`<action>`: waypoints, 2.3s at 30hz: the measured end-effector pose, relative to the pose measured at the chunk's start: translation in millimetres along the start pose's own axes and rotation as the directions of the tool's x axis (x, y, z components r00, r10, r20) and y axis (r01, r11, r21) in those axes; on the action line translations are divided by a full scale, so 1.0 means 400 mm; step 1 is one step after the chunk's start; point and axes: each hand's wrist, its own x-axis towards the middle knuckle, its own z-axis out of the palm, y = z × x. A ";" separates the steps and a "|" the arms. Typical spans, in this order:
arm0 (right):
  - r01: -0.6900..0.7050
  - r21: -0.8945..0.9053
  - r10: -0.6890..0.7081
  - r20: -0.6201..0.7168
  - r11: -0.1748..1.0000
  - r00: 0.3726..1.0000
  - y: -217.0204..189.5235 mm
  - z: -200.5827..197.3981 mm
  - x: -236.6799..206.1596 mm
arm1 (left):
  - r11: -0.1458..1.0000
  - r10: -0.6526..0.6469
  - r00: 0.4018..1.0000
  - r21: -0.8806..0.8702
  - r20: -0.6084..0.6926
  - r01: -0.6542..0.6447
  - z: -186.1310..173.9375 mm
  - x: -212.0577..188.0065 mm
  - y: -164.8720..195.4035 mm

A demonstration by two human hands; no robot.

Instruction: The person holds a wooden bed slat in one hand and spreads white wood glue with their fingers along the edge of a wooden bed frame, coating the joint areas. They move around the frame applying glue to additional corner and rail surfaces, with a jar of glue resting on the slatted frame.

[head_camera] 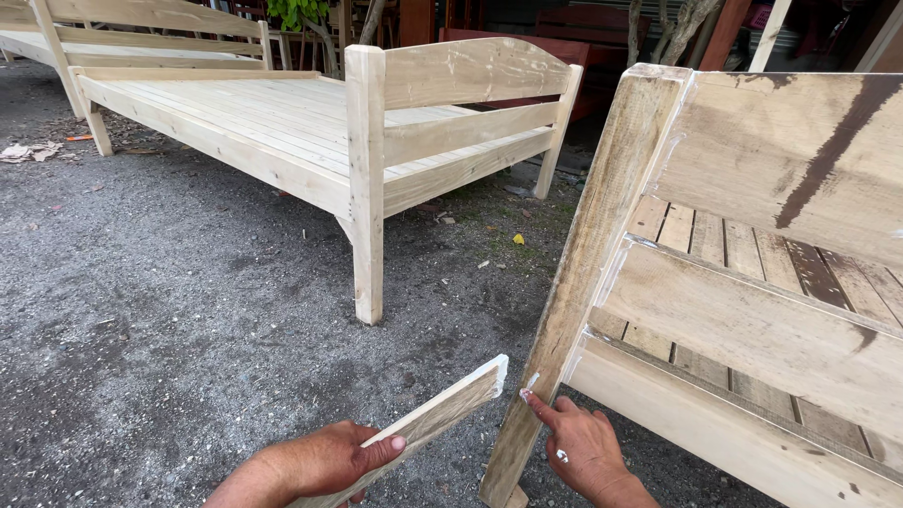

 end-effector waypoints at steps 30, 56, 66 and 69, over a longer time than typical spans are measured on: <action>-0.012 -0.271 0.026 0.045 0.962 0.999 -0.029 0.058 -0.003 | 0.994 -0.067 0.998 -0.087 0.019 0.068 -0.008 -0.034 0.013; -0.088 -0.261 0.097 0.023 0.961 0.995 -0.024 0.036 0.004 | 1.000 -0.006 1.000 -0.002 -0.026 0.006 -0.006 -0.040 -0.004; -0.100 -0.293 0.129 0.083 0.951 0.988 -0.036 0.007 -0.018 | 0.997 -0.079 0.997 0.006 -0.025 0.079 -0.013 -0.046 -0.001; -0.168 -0.247 0.174 0.003 0.954 0.985 -0.022 -0.033 -0.012 | 0.995 -0.025 0.999 0.091 -0.034 0.028 -0.018 -0.046 0.006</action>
